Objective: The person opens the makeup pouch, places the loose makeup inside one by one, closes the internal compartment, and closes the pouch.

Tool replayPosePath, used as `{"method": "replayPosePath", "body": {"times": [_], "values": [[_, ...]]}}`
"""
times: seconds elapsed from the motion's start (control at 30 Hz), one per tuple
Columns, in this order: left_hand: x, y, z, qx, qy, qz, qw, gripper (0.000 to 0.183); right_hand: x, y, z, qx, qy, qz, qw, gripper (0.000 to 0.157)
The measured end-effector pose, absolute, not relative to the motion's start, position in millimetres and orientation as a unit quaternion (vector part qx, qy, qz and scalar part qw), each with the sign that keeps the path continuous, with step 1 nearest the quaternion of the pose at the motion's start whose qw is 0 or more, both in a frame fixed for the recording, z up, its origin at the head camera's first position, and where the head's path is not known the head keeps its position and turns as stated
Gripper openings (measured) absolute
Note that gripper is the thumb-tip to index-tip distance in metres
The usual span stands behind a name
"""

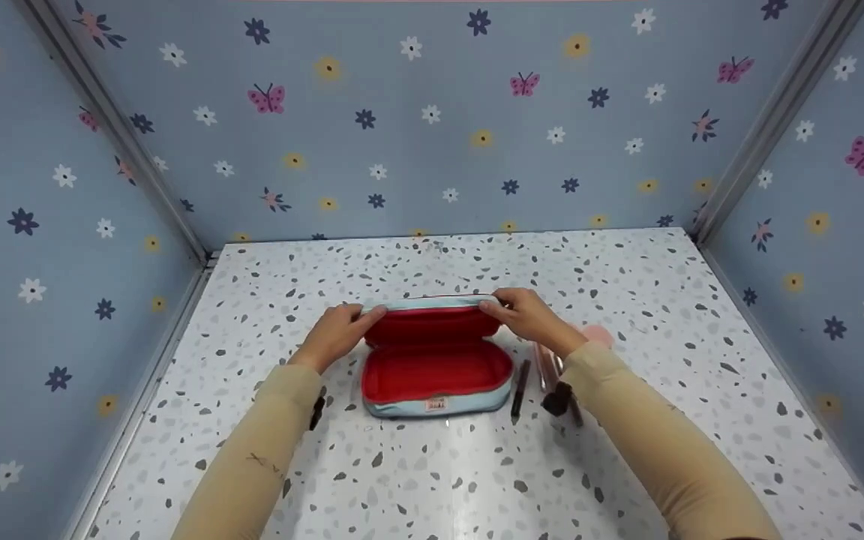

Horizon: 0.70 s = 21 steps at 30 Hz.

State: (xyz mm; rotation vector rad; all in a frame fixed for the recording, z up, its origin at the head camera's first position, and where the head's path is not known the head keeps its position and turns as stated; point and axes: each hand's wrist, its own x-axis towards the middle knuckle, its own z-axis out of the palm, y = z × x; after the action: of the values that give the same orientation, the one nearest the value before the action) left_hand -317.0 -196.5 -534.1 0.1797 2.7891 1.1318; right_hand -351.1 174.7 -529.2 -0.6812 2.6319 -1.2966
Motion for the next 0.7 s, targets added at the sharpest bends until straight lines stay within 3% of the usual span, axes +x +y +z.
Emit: {"method": "replayPosePath", "body": {"times": [0.3, 0.7], "values": [[-325, -193, -531, 0.05, 0.901, 0.43, 0.014, 0.051, -361, 171, -529, -0.195, 0.874, -0.443, 0.049, 0.029], [-329, -192, -540, 0.062, 0.878, 0.474, 0.022, 0.046, -361, 173, -544, -0.163, 0.879, -0.442, 0.078, 0.017]]}}
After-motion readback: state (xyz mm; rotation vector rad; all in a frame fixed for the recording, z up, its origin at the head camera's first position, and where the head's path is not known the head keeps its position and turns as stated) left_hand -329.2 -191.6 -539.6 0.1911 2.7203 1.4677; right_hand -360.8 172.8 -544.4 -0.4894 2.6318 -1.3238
